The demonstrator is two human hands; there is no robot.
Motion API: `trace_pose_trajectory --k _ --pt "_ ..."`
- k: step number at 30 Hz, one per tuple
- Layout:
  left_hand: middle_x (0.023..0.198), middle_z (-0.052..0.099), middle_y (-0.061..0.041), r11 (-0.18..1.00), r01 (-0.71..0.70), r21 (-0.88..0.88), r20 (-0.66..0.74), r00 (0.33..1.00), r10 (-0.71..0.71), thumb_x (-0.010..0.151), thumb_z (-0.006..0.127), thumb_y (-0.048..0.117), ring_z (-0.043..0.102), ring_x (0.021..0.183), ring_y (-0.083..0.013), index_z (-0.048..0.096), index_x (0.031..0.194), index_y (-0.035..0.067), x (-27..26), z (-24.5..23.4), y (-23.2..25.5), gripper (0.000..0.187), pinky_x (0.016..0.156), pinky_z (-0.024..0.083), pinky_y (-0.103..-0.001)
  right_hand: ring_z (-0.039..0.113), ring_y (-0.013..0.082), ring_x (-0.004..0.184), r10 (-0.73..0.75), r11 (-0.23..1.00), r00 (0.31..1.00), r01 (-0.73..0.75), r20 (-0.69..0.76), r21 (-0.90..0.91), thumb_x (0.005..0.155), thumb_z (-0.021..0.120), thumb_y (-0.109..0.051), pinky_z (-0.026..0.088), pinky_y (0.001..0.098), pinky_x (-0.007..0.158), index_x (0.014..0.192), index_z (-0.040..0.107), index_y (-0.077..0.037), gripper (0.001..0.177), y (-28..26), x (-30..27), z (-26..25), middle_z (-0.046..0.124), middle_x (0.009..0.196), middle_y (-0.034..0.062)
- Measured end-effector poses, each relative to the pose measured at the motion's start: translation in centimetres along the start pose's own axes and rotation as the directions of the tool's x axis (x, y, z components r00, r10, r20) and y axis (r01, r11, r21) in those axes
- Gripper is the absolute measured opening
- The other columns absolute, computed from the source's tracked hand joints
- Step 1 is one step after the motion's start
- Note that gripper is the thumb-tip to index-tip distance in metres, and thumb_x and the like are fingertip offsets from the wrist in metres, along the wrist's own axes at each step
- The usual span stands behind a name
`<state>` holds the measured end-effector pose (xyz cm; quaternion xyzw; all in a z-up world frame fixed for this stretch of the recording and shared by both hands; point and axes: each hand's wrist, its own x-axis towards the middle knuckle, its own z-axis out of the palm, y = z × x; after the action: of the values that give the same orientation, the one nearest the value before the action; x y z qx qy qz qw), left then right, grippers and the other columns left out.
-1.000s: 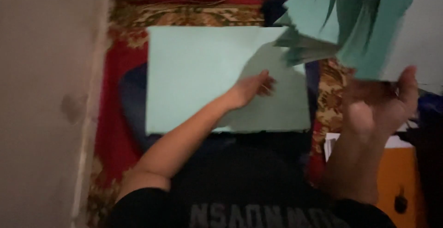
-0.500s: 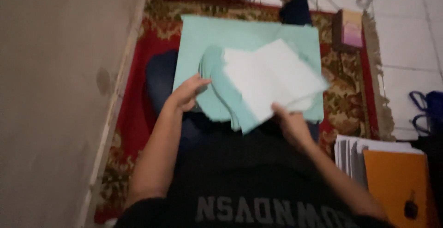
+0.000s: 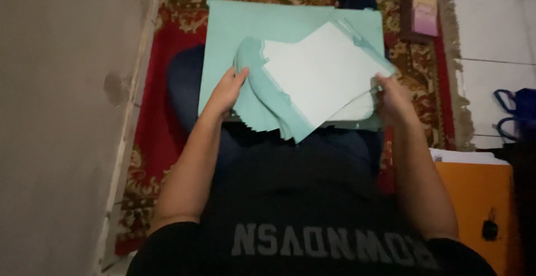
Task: The person sits on the floor and folds small pink and yellow cards by hand, stacking them into a neat pile. They then pick up a stack of light blue paper, fold it in half, and continue folding the paper into smaller sections.
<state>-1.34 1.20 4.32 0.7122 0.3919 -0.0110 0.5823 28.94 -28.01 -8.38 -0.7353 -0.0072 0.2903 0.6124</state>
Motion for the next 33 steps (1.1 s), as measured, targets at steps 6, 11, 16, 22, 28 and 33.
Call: trace_pose_trajectory --k 6,11,16,22,28,33 --pt "0.169 0.019 -0.021 0.991 -0.043 -0.124 -0.027 0.999 0.04 0.096 0.052 0.073 0.021 0.156 -0.0349 0.016 0.163 -0.002 1.1 0.7 -1.5 0.107 0.127 0.019 -0.053 0.065 0.0362 0.102 -0.112 0.979 0.981 0.136 0.156 -0.151 0.083 0.084 -0.016 0.05 0.0512 0.082 0.142 0.059 -0.004 0.065 -2.6 -8.6 0.5 0.065 0.121 0.0203" --pt "0.163 0.033 -0.022 0.99 -0.109 -0.086 0.001 0.994 0.109 0.094 0.06 0.071 0.032 0.151 -0.0369 0.028 0.161 0.003 1.1 -0.1 -2.3 0.101 0.123 0.027 -0.056 0.049 0.0408 0.109 0.072 0.997 0.967 -0.073 0.246 -0.008 0.085 0.059 -0.038 0.039 0.0548 0.087 0.144 0.041 -0.001 0.072 -8.4 -17.3 4.3 0.043 0.126 0.0224" --pt "0.155 0.046 -0.027 0.994 -0.112 0.003 0.041 0.993 0.112 0.088 0.072 0.054 0.044 0.144 -0.0428 0.036 0.155 0.002 -1.0 0.4 -0.7 0.093 0.118 0.037 -0.058 0.047 0.0355 0.135 0.313 0.949 0.942 -0.304 0.126 -0.084 0.096 0.037 -0.076 0.038 0.0573 0.111 0.163 0.029 -0.008 0.097 -10.0 -17.4 4.5 0.038 0.152 0.0191" --pt "0.159 0.042 -0.022 0.969 -0.165 -0.185 0.096 0.978 0.185 0.092 0.074 0.049 0.043 0.145 -0.0387 0.03 0.161 0.006 0.9 1.0 -2.4 0.092 0.118 0.039 -0.058 0.018 0.0484 0.155 0.319 0.87 0.933 -0.219 0.166 -0.441 0.093 0.064 -0.047 0.025 0.0719 0.117 0.168 0.009 -0.012 0.099 -10.7 -16.0 4.4 0.011 0.171 0.0249" --pt "0.152 0.042 -0.036 0.838 -0.544 -0.044 -0.154 0.833 0.532 0.101 0.07 0.035 0.041 0.141 -0.0517 0.031 0.155 -0.006 -1.0 0.4 1.0 0.078 0.114 0.036 -0.067 0.064 0.052 0.109 -0.328 0.848 0.869 0.444 0.372 -0.289 0.098 0.066 -0.004 0.053 0.0676 0.08 0.144 0.053 0.0 0.049 -9.6 -12.4 2.6 0.064 0.123 0.0324" --pt "0.117 0.072 -0.015 0.745 -0.667 0.008 -0.417 0.674 0.609 0.08 0.093 0.037 0.068 0.115 -0.0345 0.058 0.13 0.016 -0.5 2.1 -0.4 0.064 0.098 0.054 -0.048 0.05 0.0483 0.134 -0.543 0.798 0.773 0.597 0.329 -0.086 0.097 0.064 0.004 0.044 0.0684 0.104 0.16 0.035 -0.01 0.071 -5.6 -8.9 1.9 0.05 0.15 0.0217"
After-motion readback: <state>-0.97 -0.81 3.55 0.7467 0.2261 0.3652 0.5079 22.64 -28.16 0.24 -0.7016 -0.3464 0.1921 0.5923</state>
